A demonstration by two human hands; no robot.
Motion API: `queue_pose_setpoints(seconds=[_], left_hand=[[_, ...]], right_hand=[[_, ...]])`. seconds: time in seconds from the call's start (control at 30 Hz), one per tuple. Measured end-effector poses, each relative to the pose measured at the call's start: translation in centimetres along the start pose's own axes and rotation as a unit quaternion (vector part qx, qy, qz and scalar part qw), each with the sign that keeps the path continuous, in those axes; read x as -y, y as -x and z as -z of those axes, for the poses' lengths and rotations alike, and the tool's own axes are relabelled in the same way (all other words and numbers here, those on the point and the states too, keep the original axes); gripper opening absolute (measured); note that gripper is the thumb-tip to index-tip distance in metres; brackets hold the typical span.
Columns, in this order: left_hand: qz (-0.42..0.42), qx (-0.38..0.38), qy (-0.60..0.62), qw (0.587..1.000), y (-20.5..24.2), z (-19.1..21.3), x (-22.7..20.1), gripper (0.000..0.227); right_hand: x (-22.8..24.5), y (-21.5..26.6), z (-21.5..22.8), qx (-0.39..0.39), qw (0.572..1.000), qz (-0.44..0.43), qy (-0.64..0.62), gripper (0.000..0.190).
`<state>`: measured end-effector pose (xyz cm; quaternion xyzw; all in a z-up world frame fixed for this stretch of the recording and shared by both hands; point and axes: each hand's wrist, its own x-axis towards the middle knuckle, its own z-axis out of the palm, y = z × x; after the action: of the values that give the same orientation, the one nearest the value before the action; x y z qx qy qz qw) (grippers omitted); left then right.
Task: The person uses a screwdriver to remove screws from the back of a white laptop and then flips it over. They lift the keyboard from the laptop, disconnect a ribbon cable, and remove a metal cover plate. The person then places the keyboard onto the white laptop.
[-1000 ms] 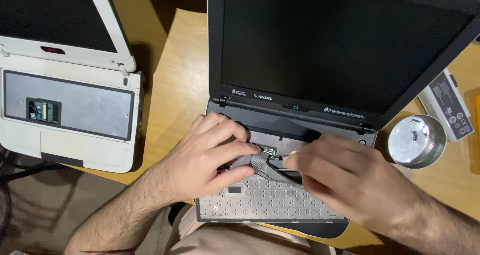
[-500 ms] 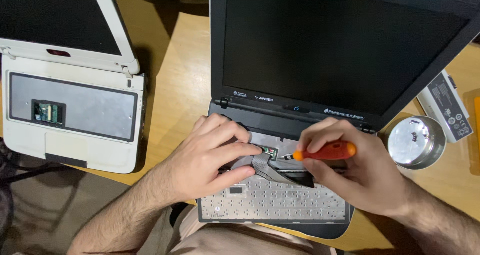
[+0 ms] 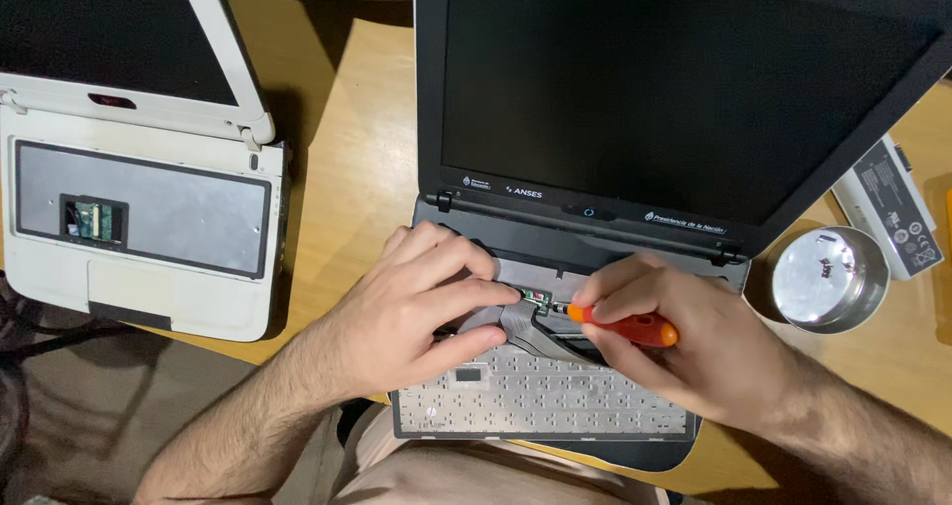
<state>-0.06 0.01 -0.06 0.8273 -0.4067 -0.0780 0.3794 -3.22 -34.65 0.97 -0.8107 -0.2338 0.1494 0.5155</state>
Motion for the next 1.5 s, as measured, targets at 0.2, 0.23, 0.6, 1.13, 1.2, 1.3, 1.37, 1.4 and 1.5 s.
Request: queue_pose_setpoints(seconds=[0.2,0.23,0.6,1.13,1.2,1.3,1.37,1.4,1.5], left_hand=[[0.002,0.004,0.005,1.0,0.1,0.1,0.0,0.034],[0.002,0.004,0.005,1.0,0.1,0.1,0.0,0.034],[-0.001,0.002,0.006,1.0,0.1,0.1,0.2,0.032],[-0.021,-0.098,0.079,0.992,0.7,1.1,0.2,0.012],[-0.033,-0.087,0.063,0.994,0.8,1.2,0.3,0.008],[-0.043,-0.083,0.036,0.995,0.9,1.1,0.4,0.013],[-0.042,-0.085,0.033,0.995,0.9,1.0,0.4,0.014],[-0.042,-0.086,0.032,0.995,0.9,1.0,0.4,0.015],[-0.04,-0.083,0.03,0.995,0.8,1.0,0.4,0.013]], right_hand=[[-0.1,-0.4,0.6,-0.025,0.998,0.045,-0.025,0.018],[-0.2,-0.4,0.7,-0.025,0.998,0.044,-0.026,0.018],[-0.1,-0.7,1.2,0.001,0.999,0.04,0.034,0.014],[2.9,-2.9,-1.1,-0.091,0.993,-0.062,-0.046,0.037],[2.8,-3.6,-1.3,-0.081,0.993,-0.087,-0.003,0.033],[2.7,-3.7,-1.5,-0.077,0.989,-0.122,-0.032,0.031],[2.6,-3.8,-1.5,-0.074,0.989,-0.12,-0.036,0.031],[2.5,-3.8,-1.4,-0.073,0.989,-0.12,-0.04,0.03],[1.4,-3.5,-1.7,-0.067,0.99,-0.108,-0.061,0.031]])
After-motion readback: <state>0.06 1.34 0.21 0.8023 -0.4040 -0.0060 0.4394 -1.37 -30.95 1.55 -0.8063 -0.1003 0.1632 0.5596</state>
